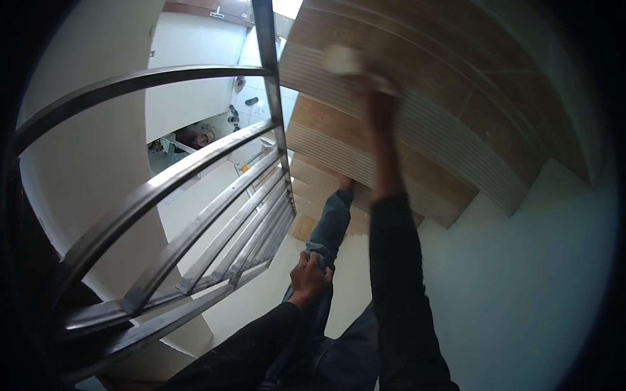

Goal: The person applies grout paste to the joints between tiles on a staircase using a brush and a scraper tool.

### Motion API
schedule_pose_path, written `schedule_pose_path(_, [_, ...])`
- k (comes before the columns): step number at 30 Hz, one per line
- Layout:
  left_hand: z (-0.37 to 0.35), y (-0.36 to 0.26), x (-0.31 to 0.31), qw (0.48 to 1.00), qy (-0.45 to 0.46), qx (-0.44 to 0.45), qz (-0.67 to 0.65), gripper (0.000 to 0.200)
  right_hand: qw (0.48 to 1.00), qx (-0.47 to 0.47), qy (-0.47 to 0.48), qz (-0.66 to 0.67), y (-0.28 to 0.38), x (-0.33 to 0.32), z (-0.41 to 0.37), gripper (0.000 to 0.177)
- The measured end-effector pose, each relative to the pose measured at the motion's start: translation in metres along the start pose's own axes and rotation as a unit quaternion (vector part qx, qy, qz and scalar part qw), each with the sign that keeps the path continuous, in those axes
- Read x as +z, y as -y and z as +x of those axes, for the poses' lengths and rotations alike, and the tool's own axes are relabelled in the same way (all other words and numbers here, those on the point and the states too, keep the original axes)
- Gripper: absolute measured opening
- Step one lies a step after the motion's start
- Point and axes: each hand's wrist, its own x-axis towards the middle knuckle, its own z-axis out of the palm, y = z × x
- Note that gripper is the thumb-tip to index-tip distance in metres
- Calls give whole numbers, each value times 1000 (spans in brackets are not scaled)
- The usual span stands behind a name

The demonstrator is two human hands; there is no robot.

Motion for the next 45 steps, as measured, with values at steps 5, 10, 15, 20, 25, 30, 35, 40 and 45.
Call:
schedule_pose_path(5, [-2,-2,1,1000,16,3,19,49,966,-43,-67,245,26,29,-107,28])
schedule_pose_path(10, [0,1,3,999,33,-4,23,49,881,183,-434,-36,-161,-54,-181,33])
schedule_pose_path(15, [-1,6,9,998,49,-5,34,49,865,-87,-352,-347,-260,23,-94,28])
schedule_pose_path(20, [-12,9,1,998,54,-10,29,51,991,-75,-90,-58,-118,158,-50,21])
schedule_pose_path(25, [9,0,-7,998,-30,-25,-57,41,946,68,-118,293,-53,68,-112,12])
schedule_pose_path(30, [134,-150,-132,874,-381,181,-239,26,905,-90,-233,345,97,-143,-97,28])
schedule_pose_path(35, [261,-289,-223,849,-416,254,-203,23,959,-32,-211,184,189,-220,3,35])
schedule_pose_path(40, [307,-311,-212,830,-488,222,-155,28,982,-33,-107,154,225,-131,63,32])
schedule_pose_path(45, [302,-308,-215,840,-475,231,-128,29,959,-78,18,271,264,-23,140,26])
